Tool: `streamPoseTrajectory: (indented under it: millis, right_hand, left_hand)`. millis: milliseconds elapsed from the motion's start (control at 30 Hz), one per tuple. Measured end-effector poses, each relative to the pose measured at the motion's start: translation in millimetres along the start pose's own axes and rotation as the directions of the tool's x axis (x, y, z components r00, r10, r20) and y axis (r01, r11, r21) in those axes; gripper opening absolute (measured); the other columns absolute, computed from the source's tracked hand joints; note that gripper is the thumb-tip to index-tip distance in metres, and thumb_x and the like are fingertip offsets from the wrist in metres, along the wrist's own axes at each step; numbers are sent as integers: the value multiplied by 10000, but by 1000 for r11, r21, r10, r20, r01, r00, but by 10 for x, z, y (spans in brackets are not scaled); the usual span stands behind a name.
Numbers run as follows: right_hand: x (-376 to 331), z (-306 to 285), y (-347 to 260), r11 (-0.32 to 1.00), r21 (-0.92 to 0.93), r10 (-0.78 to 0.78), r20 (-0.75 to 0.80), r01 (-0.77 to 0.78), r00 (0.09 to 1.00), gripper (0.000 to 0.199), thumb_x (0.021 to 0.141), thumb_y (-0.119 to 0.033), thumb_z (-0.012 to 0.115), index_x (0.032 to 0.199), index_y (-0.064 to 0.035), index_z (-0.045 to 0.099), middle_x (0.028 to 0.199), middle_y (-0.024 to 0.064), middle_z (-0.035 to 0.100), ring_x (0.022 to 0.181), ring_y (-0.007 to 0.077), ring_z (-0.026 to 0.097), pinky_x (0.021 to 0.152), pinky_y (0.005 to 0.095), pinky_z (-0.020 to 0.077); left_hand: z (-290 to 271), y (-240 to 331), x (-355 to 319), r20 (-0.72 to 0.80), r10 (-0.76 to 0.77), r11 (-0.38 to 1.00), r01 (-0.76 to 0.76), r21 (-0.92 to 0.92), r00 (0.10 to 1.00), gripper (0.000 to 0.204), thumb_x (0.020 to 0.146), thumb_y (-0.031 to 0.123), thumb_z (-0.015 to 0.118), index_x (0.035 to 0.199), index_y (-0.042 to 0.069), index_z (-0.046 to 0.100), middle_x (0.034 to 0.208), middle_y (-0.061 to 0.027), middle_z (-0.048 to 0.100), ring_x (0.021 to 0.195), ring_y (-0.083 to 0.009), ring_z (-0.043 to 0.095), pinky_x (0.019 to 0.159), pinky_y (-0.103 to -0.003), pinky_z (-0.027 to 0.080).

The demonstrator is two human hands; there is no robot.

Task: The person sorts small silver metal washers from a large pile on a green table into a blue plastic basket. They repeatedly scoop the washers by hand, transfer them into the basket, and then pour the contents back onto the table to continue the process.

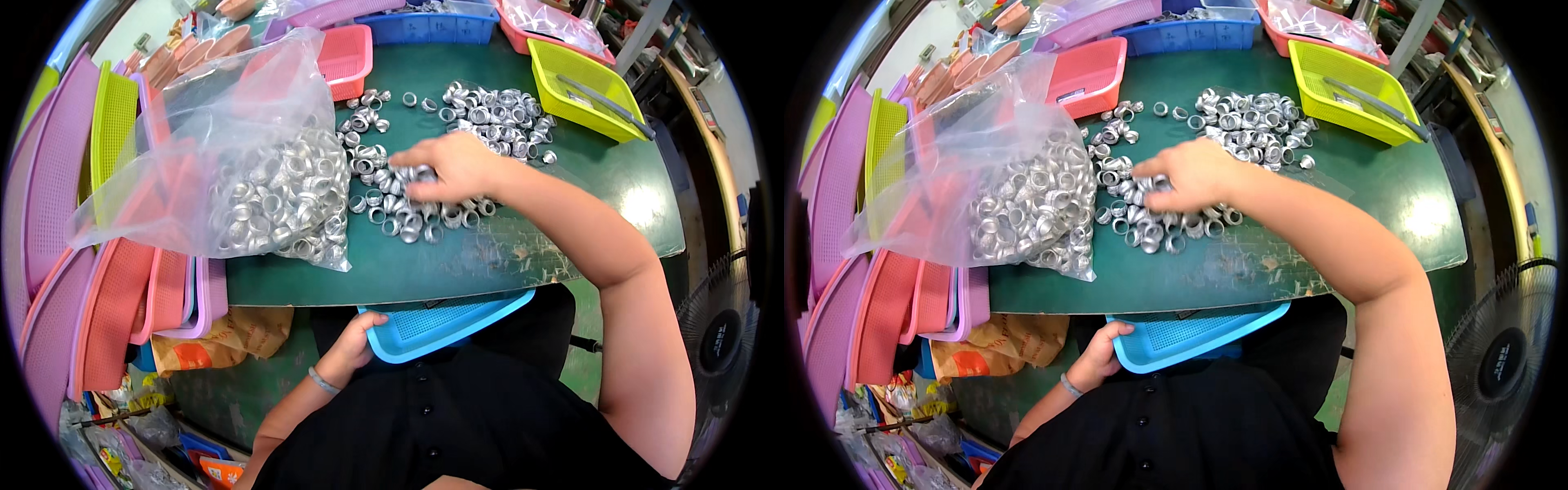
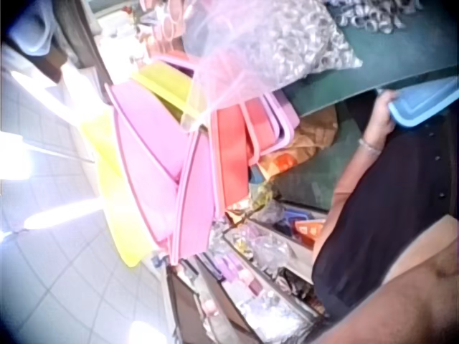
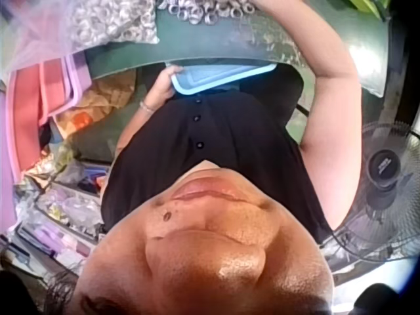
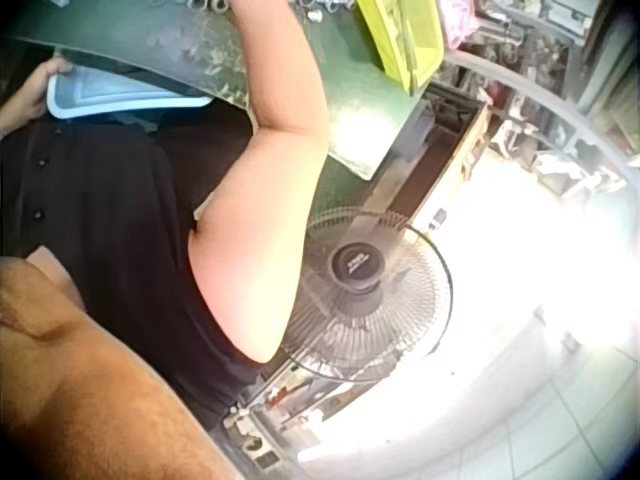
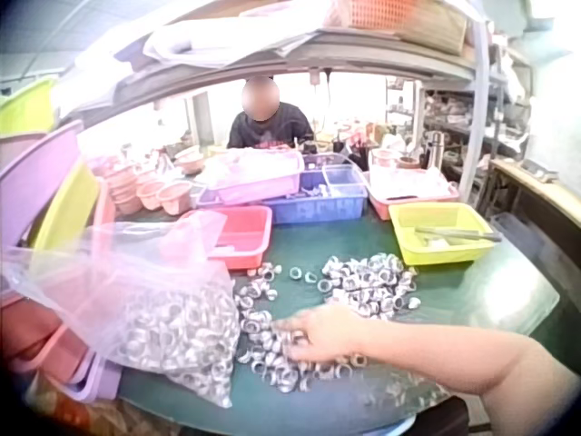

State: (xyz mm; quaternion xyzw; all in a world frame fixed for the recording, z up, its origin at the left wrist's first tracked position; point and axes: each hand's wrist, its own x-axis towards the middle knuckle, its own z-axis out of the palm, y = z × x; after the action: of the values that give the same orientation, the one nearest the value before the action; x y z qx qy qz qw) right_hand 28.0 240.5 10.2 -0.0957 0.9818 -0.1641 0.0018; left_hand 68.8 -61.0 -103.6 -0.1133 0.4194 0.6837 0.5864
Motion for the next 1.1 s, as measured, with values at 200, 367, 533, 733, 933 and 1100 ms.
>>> streamPoseTrajectory:
  millis: [200,367,533,733,933,1100]
  right_hand:
    - [-685,117,-375,984,14,-174,-138,177,975,451,696,-385,576,1075,-141,593,891,61,614,843,234,594,727,378,410]
    - [-876,-45,-554,977,39,-208,-4,208,978,468,711,-386,628,1083,-104,582,1057,111,578,965,246,562,803,384,417]
    - [-254,-257,-264,985,98,-132,-94,141,987,309,790,-197,555,1056,-42,570,1046,170,571,955,324,555,819,406,444]
    - [1251,75,60,989,77,-109,-185,125,977,292,775,-72,491,1059,-46,555,1048,177,575,954,353,545,809,409,441]
    - [1602,412,123,982,145,-110,-63,118,992,280,795,-171,482,1050,-92,562,1022,168,582,937,348,549,817,413,430]
    - [1212,407,188,965,188,-163,-121,184,979,290,761,-227,545,1023,-123,611,973,104,627,902,288,585,783,365,461]
  left_hand:
    - [65,-29,-70,70,-36,999,36,6,997,410,770,120,482,1136,-64,474,1106,-160,558,1000,-263,558,902,-384,428]
    - [56,-50,-129,57,-90,995,93,-41,994,448,758,109,474,1169,-66,446,1134,-163,541,1017,-272,548,908,-397,424]
    - [99,-63,-142,78,-78,996,74,51,994,497,724,113,497,1181,-68,424,1129,-176,537,1020,-300,545,907,-429,429]
    - [111,-10,-110,117,-9,999,5,35,993,538,705,75,509,1208,-74,390,1161,-189,512,1042,-311,537,923,-425,426]
    - [76,1,-123,85,-22,1000,20,23,996,535,702,65,513,1205,-73,395,1153,-184,516,1032,-310,541,916,-420,433]
    - [67,15,-126,83,-30,999,28,14,996,540,699,74,523,1206,-65,400,1152,-180,518,1029,-308,541,910,-413,435]
